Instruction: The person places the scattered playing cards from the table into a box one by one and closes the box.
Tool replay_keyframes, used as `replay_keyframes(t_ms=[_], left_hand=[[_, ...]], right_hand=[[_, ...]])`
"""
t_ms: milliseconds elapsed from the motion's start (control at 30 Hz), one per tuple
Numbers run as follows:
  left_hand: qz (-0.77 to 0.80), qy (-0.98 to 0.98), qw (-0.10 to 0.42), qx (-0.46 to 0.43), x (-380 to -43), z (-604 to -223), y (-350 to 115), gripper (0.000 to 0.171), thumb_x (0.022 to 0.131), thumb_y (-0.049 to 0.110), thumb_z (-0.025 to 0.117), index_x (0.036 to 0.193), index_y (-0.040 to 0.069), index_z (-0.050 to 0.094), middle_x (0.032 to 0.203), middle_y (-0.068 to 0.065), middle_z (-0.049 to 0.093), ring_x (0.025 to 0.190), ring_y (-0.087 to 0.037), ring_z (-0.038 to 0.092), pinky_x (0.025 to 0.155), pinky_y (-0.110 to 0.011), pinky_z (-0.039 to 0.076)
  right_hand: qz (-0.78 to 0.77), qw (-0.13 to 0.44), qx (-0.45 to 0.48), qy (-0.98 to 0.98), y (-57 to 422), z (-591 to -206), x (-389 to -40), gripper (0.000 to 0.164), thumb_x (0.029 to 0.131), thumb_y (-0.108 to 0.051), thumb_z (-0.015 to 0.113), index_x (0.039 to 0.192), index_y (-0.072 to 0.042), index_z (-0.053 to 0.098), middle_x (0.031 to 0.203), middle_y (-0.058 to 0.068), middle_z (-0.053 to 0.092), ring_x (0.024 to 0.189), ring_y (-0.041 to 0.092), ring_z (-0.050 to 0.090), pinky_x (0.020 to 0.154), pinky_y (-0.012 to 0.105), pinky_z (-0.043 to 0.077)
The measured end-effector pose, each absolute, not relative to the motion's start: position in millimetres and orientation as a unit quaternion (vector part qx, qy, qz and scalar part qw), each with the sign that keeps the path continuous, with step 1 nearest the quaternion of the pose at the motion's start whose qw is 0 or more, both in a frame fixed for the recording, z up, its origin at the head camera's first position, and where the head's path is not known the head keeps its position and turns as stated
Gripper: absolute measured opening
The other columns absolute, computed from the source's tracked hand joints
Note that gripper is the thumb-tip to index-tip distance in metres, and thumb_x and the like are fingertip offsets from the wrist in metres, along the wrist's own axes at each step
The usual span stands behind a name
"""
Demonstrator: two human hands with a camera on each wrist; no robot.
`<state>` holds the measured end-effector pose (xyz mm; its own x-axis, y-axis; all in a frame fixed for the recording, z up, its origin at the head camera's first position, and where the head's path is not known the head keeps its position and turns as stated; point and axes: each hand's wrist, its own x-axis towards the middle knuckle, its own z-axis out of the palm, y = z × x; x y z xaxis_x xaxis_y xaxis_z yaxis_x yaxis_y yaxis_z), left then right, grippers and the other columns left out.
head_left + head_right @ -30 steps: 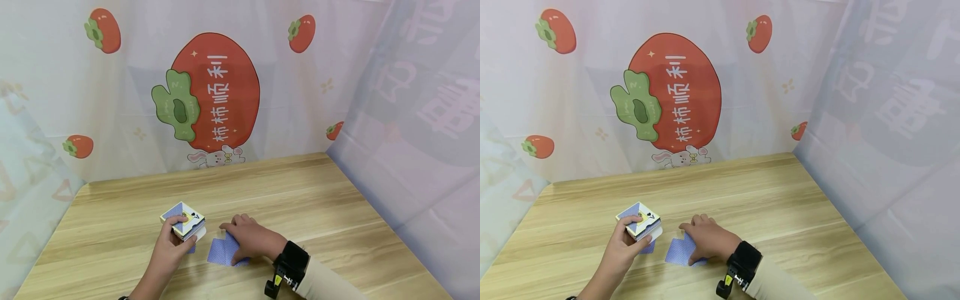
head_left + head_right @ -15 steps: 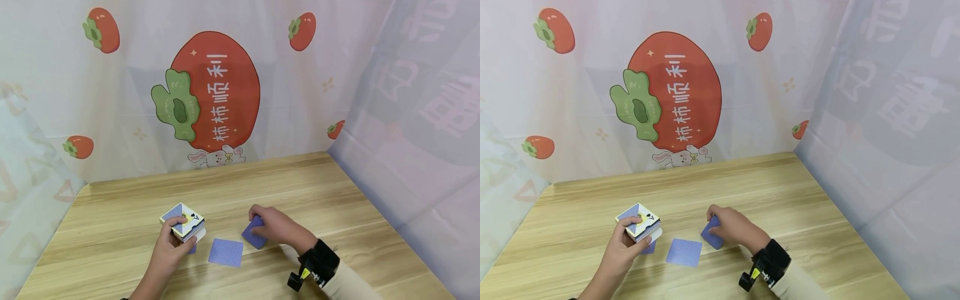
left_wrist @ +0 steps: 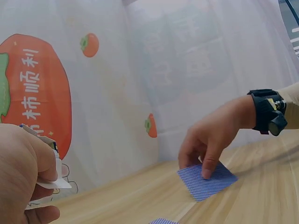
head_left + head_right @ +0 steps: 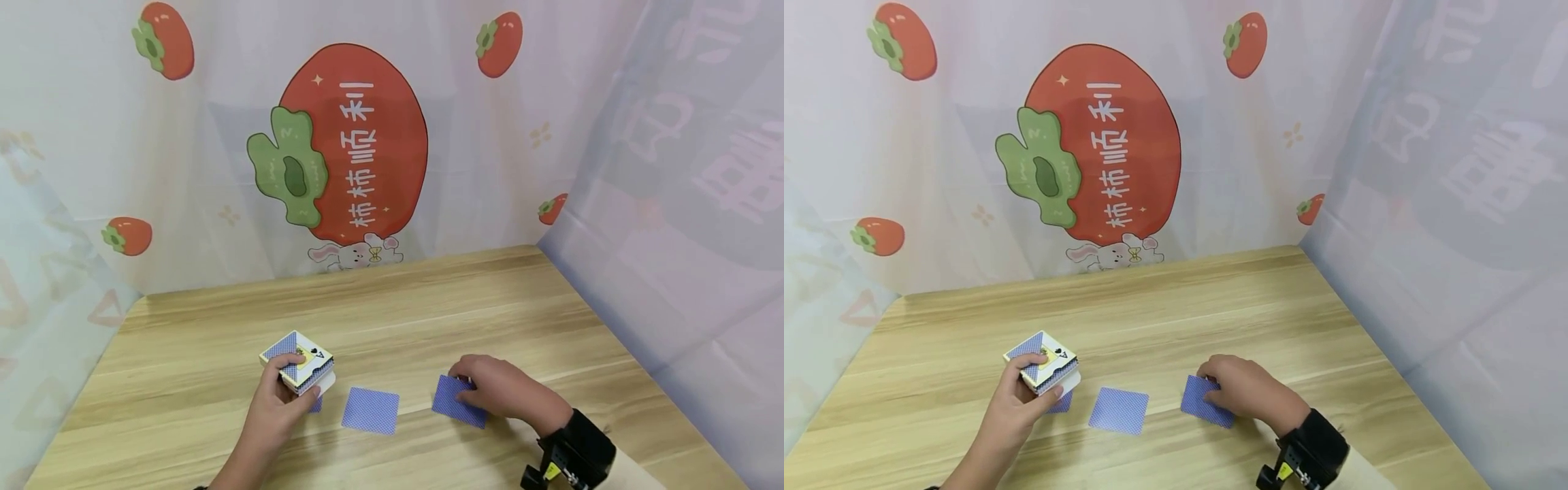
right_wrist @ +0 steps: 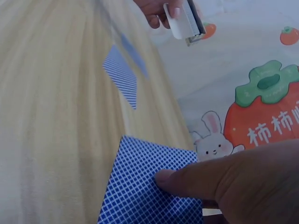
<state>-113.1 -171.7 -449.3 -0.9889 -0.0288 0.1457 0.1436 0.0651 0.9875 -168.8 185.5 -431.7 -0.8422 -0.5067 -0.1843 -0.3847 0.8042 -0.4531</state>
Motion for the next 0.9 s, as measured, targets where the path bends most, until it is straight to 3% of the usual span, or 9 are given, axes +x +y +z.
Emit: replay_keyframes(t_ms=[233,333,467,567,733,900], left_hand=[[-0.676,-0.733,0.057,-0.042,-113.5,-448.5,-169.8,0.058,0.085,-0.016,0.065,0.133,0.0,0.037,0.138,-0.04,0.04,0.115,-0.037,0.056,0.08,-0.023,0.057],[-0.677,-0.732,0.059,-0.046,-113.0,-450.3,-168.3,0.057,0.085,-0.016,0.065,0.132,0.0,0.038,0.137,-0.041,0.042,0.113,-0.027,0.059,0.08,-0.023,0.057],[-0.681,-0.727,0.069,-0.054,-111.6,-452.7,-166.6,0.057,0.083,-0.018,0.065,0.13,-0.002,0.038,0.134,-0.043,0.043,0.105,-0.01,0.061,0.079,-0.023,0.057],[-0.682,-0.725,0.076,-0.062,-110.8,-453.3,-165.0,0.057,0.082,-0.019,0.065,0.129,-0.003,0.038,0.133,-0.043,0.044,0.105,-0.006,0.061,0.08,-0.022,0.057],[-0.676,-0.728,0.087,-0.076,-110.3,-452.8,-161.8,0.056,0.082,-0.019,0.066,0.128,-0.003,0.039,0.133,-0.043,0.044,0.106,-0.005,0.061,0.082,-0.02,0.056],[-0.674,-0.729,0.086,-0.078,-108.6,-452.3,-158.6,0.054,0.083,-0.018,0.067,0.128,-0.003,0.04,0.133,-0.043,0.044,0.107,-0.005,0.06,0.085,-0.02,0.055]], right_hand=[[-0.288,0.175,-0.266,0.903,184.3,-439.6,-168.0,0.014,0.095,-0.012,0.067,0.101,-0.02,0.056,0.088,-0.007,0.059,0.072,0.007,0.052,0.059,0.022,0.041],[-0.326,0.179,-0.26,0.891,176.2,-441.0,-167.5,0.017,0.097,-0.014,0.065,0.111,-0.017,0.055,0.093,-0.004,0.061,0.076,0.009,0.054,0.061,0.023,0.043],[-0.405,0.215,-0.24,0.856,160.4,-440.1,-165.9,0.034,0.1,-0.017,0.063,0.133,-0.013,0.053,0.112,0.004,0.066,0.085,0.013,0.061,0.065,0.027,0.051],[-0.465,0.252,-0.23,0.817,146.8,-437.7,-163.3,0.041,0.102,-0.02,0.061,0.141,-0.013,0.05,0.117,0.006,0.066,0.081,0.017,0.066,0.059,0.033,0.057],[-0.532,0.287,-0.24,0.759,123.8,-433.6,-157.3,0.035,0.102,-0.024,0.062,0.134,-0.014,0.054,0.105,0.002,0.071,0.066,0.017,0.067,0.047,0.035,0.056],[-0.585,0.319,-0.229,0.71,104.0,-431.2,-153.3,0.029,0.101,-0.03,0.063,0.124,-0.012,0.059,0.08,0.005,0.071,0.047,0.011,0.055,0.038,0.024,0.04]])
